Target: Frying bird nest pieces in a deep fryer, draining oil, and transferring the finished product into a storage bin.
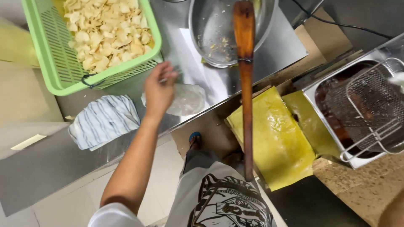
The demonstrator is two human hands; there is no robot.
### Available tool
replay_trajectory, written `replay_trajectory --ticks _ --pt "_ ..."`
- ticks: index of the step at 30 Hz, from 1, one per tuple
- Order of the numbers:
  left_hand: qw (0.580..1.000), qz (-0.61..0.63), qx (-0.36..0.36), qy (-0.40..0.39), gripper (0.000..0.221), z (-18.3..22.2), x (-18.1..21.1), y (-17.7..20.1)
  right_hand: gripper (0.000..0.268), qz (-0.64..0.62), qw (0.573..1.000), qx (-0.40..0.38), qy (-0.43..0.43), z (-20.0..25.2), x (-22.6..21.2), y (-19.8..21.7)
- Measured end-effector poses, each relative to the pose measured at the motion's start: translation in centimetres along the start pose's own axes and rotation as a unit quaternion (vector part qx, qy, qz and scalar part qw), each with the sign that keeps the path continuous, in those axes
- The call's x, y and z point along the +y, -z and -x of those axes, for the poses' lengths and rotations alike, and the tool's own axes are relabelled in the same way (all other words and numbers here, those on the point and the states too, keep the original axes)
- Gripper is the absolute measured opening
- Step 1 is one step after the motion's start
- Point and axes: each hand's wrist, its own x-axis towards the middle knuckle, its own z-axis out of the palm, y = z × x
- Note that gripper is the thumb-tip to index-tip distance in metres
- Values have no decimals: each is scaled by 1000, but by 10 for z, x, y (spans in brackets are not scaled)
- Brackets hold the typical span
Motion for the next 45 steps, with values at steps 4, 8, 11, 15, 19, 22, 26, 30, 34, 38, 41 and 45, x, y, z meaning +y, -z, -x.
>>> replay_trajectory --ticks 4,8,11,15,19,22,26,30,34,38,41,45 --pt "956 -142 66 249 38 30 -121 73 40 56 998 12 12 46 -87 -207" --pt "937 -77 66 334 53 48 -179 76 21 123 986 20 112 68 -92 -400" --pt "935 -20 51 350 58 46 -187 68 25 161 966 -30 202 64 -26 -493" --pt "927 22 -1 374 93 30 -171 73 26 492 821 -157 242 73 76 -550" --pt "927 74 -26 366 101 19 -169 68 43 607 780 -5 154 102 90 -551" --pt "927 139 -21 347 84 21 -166 52 78 459 883 -1 -94 104 114 -542" --pt "959 19 -71 275 55 32 -155 28 70 307 943 -21 -124 116 121 -567" --pt "941 43 -243 232 61 40 -81 47 78 194 971 -30 -139 139 121 -584" --pt "908 63 -381 163 79 59 -62 62 50 94 989 75 89 147 180 -579" --pt "916 64 -381 113 41 88 -50 77 40 30 993 101 58 200 150 -555" --pt "925 126 -349 83 21 119 -66 93 44 -26 985 169 -1 253 155 -522" --pt "912 176 -343 140 17 172 -93 134 42 -27 970 240 -40 338 191 -475"
